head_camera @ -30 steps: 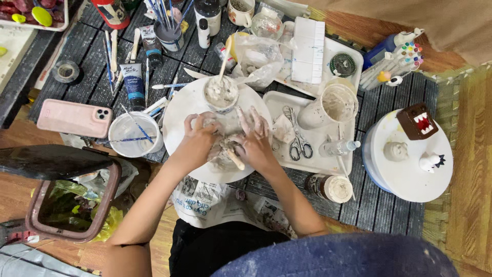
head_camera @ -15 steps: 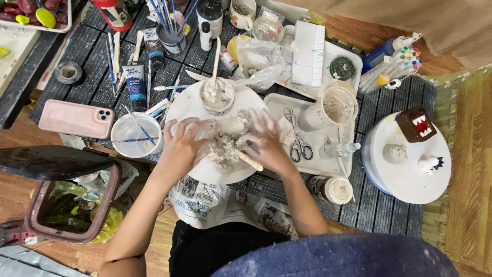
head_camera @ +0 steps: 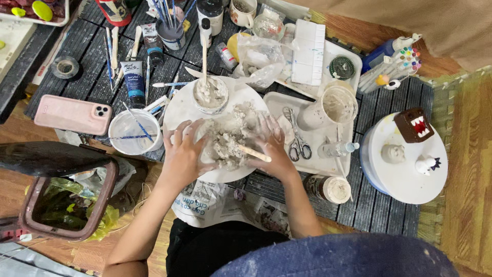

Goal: The person mixes a white clay-like substance on a white plate using a wooden stick and their hands. They repeatedly knead and fold the material, occasionally adding more from a plastic bag.

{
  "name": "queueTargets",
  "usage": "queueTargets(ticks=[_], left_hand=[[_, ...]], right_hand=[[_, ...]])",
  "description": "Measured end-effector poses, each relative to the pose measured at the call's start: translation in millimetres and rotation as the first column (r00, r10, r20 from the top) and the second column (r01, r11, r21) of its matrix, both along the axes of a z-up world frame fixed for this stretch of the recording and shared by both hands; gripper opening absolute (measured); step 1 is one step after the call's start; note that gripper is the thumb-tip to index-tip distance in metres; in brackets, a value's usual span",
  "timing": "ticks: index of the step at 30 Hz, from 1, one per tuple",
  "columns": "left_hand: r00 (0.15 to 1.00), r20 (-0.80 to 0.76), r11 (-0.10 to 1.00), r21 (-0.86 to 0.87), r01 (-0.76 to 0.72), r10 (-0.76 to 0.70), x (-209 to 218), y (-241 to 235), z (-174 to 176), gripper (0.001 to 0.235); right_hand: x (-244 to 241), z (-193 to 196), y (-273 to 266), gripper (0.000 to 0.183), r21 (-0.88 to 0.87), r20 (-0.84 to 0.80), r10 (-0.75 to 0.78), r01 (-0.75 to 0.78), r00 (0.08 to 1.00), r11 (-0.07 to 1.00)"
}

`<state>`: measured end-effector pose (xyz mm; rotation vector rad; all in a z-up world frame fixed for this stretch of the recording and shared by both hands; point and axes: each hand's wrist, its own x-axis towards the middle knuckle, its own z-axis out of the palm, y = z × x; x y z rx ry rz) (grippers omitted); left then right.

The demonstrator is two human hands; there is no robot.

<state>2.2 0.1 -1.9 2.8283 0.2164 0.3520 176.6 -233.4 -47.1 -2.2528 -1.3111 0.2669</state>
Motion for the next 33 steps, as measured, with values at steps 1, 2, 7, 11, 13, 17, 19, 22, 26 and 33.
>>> queueTargets(ticks=[1,2,7,11,13,17,19,22,26,33], left_hand=[[1.0,-0.004,1.0,-0.012,-0.005,0.004,2,-1,-2,0.072],[1.0,0.021,1.0,-0.008,-0.001,0.002,5,-3,-5,0.073],[0.997,0.067,0.998,0.027,-0.05,0.048,17,-31,-24,0.069],[0.991,0.093,0.995,0.001,-0.096,0.096,18,-44,-37,0.053],[0.993,0.048,0.994,0.019,-0.109,0.108,17,-44,-41,0.048],[0.995,0.063,0.997,-0.006,-0.08,0.08,18,-40,-45,0.04],[0.997,0.006,0.997,-0.03,-0.075,0.075,17,-38,-46,0.034],[0.992,0.106,0.998,-0.019,-0.064,0.066,15,-38,-43,0.036],[0.997,0.063,0.99,0.131,-0.053,0.045,9,-40,-28,0.044],[0.988,0.12,0.987,0.111,-0.112,0.099,-8,-22,4,0.055]], right_hand=[[-4,0,3,0.08,0.019,0.022,-0.012,0.012,1.0,1.0],[-7,0,5,0.077,0.039,0.044,-0.029,0.027,0.999,0.999],[-7,-6,15,0.041,0.085,0.105,-0.054,0.045,0.993,0.995],[1,-11,14,0.024,0.081,0.031,-0.101,0.099,0.994,0.992],[0,-11,11,0.024,0.08,0.065,-0.087,0.081,0.994,0.993],[-2,1,13,0.029,0.106,0.11,-0.085,0.074,0.99,0.992],[-2,11,12,0.038,0.108,0.072,-0.011,0.003,0.997,0.994],[8,30,9,0.051,-0.011,0.053,-0.05,0.051,0.997,0.999],[29,44,7,0.058,-0.059,0.017,-0.076,0.076,0.997,0.995],[32,32,38,0.056,0.026,0.097,-0.124,0.122,0.987,0.992]])
